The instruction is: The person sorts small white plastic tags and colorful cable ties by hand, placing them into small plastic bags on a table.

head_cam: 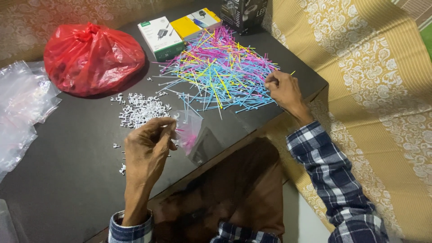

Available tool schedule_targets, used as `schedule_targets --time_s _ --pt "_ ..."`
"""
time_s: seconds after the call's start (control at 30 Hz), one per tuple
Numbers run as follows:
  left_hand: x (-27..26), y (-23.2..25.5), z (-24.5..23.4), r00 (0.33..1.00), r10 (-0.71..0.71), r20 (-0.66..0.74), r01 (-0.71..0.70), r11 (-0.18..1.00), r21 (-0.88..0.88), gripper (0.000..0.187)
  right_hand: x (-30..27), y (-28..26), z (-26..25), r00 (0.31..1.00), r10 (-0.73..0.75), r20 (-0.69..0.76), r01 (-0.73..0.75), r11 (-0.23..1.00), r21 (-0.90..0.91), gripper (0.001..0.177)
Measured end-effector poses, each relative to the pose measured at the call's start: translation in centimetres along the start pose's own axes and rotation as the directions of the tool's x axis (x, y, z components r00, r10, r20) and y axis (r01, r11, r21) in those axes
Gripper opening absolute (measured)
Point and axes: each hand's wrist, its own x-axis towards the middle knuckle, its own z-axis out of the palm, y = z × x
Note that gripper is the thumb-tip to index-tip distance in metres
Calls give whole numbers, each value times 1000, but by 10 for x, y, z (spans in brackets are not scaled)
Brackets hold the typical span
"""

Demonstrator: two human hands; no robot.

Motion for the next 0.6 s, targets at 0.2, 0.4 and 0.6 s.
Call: schedule_targets --time_s 0.2,0.4,0.6 --pt "-2 0 3 1000 -21 -3 21 1000 3 11 27 -4 15 964 -262 40 262 965 -7 15" --pt "-4 2 -1 1000 -14 11 14 1000 17 12 60 31 67 921 -373 112 364 725 -585 15" --pt "-7 6 -7 999 -33 -12 33 999 -12 12 57 10 38 961 -275 23 267 909 -319 11"
